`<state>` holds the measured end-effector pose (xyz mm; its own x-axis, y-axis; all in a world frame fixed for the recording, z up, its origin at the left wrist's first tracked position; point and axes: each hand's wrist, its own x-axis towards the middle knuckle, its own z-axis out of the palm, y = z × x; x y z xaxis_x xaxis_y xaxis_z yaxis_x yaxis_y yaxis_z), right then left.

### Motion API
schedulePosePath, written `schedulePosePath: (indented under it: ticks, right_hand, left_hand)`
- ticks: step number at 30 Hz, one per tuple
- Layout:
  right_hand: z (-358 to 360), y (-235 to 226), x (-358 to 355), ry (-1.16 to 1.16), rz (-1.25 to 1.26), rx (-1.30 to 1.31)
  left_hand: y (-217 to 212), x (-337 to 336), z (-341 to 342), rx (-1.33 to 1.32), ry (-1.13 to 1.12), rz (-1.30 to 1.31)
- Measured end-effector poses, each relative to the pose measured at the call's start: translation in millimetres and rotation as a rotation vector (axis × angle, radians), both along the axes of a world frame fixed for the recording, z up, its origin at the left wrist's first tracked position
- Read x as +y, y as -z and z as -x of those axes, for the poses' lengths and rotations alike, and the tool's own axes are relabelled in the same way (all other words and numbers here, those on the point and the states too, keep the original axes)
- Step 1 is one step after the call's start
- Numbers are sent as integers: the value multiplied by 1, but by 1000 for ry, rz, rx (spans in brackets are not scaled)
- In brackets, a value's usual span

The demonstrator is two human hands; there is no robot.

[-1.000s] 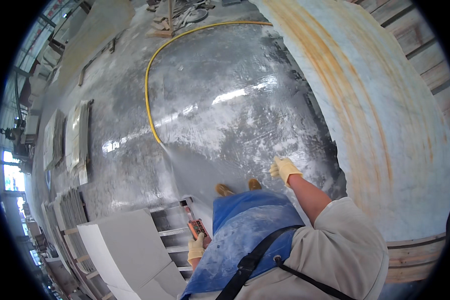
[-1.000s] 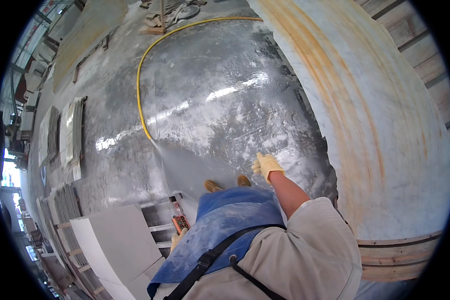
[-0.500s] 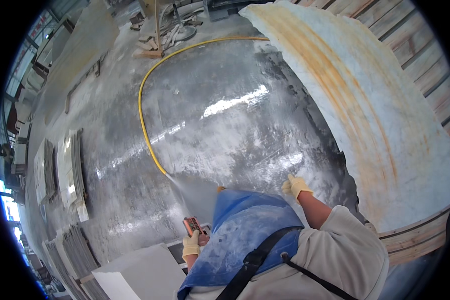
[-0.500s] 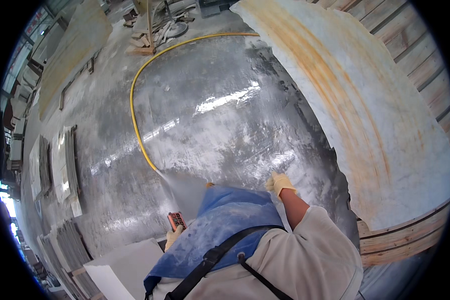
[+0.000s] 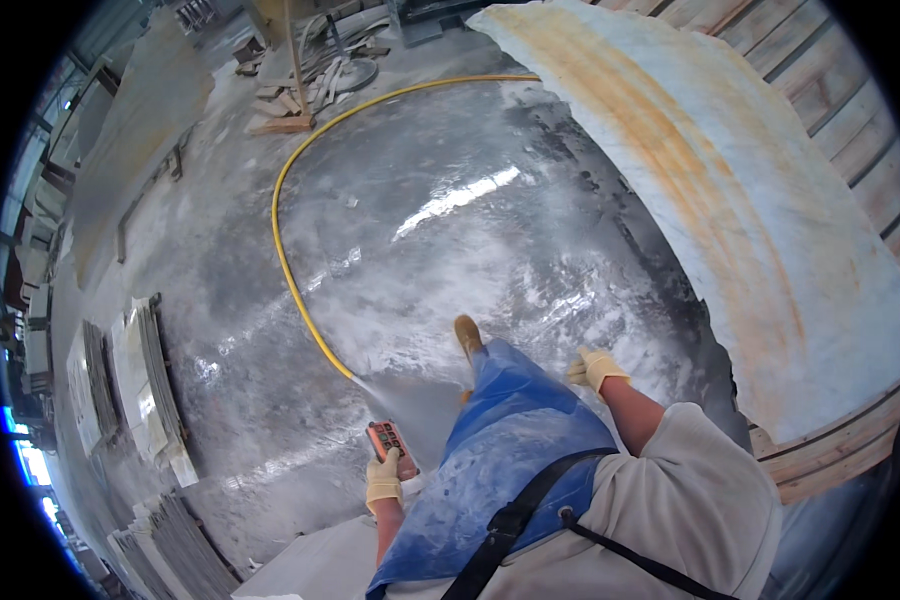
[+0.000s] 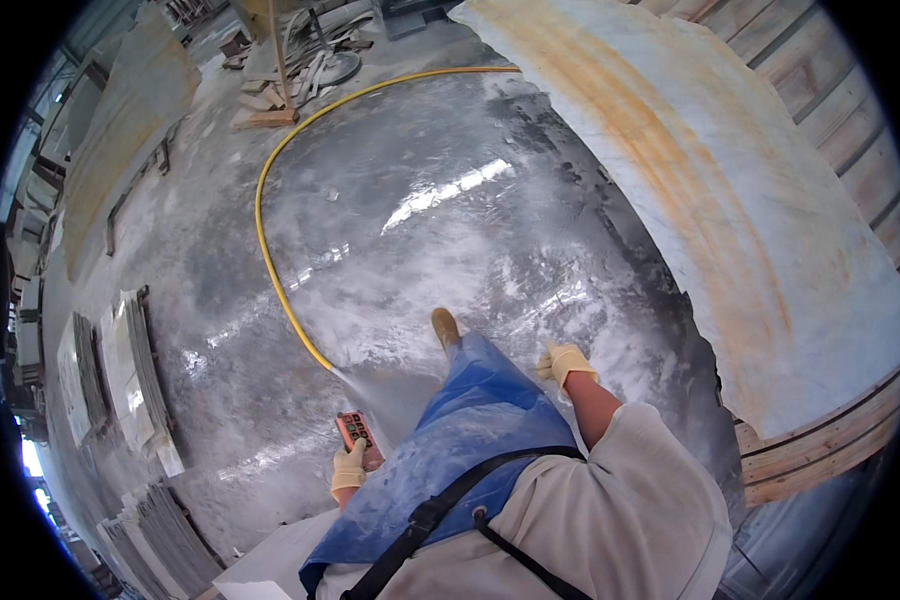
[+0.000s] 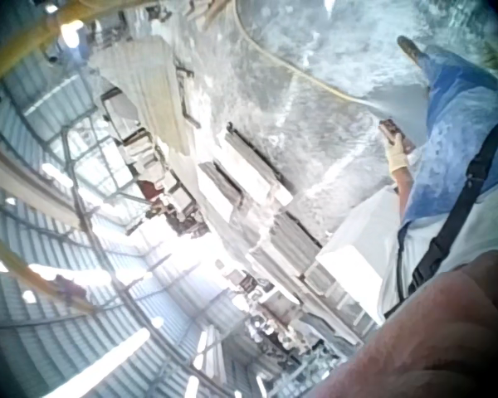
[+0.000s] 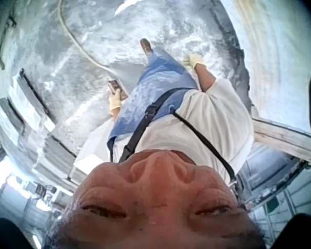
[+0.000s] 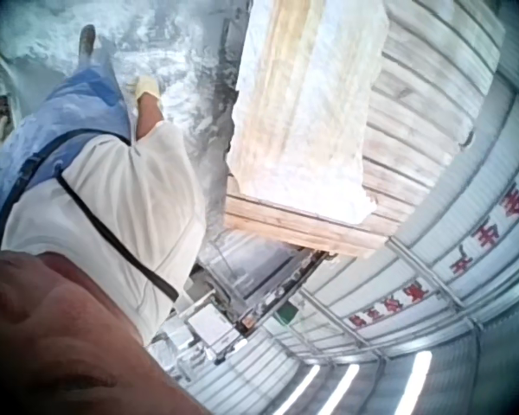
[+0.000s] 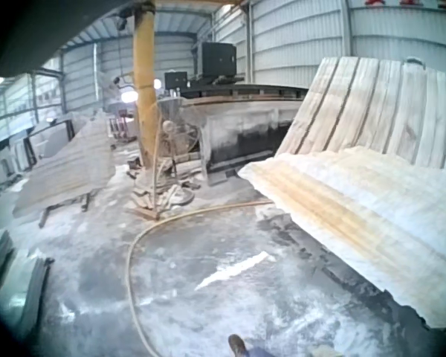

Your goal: The person uses a remote control to operate a crane and lift a large stone slab. They then guide the suspended slab to a wooden rack and place it vertically among other slabs.

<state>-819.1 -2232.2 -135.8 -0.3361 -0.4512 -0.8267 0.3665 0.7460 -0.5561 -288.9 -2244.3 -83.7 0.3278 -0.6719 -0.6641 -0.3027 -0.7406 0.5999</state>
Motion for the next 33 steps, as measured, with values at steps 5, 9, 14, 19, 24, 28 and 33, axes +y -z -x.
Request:
schedulePosePath:
  ticks: [5, 9, 14, 19, 24, 28, 33]
  right_hand:
    - [-10, 12, -72, -47, -25, 23]
    - [-39, 26, -189, -69, 60, -26]
    - [-83, -6, -344, -176, 166, -129]
    - [-131, -67, -444, -667, 243, 170]
    - [-118, -3, -445, -566, 257, -75]
    - [-165, 79, -393, -431, 115, -133]
    - [-168, 98, -418, -303, -48, -216]
  left_hand:
    - [38, -43, -23, 4, -24, 0]
    - [-15, -112, -12, -136, 3, -64]
    - [20, -150, -66, -213, 134, -51]
    - [-66, -200, -37, -226, -21, -94]
    - [-96, -236, -38, -391, -107, -178]
    - [-45, -217, -136, -347, -58, -285]
    - [-48, -292, -176, -299, -8, -317]
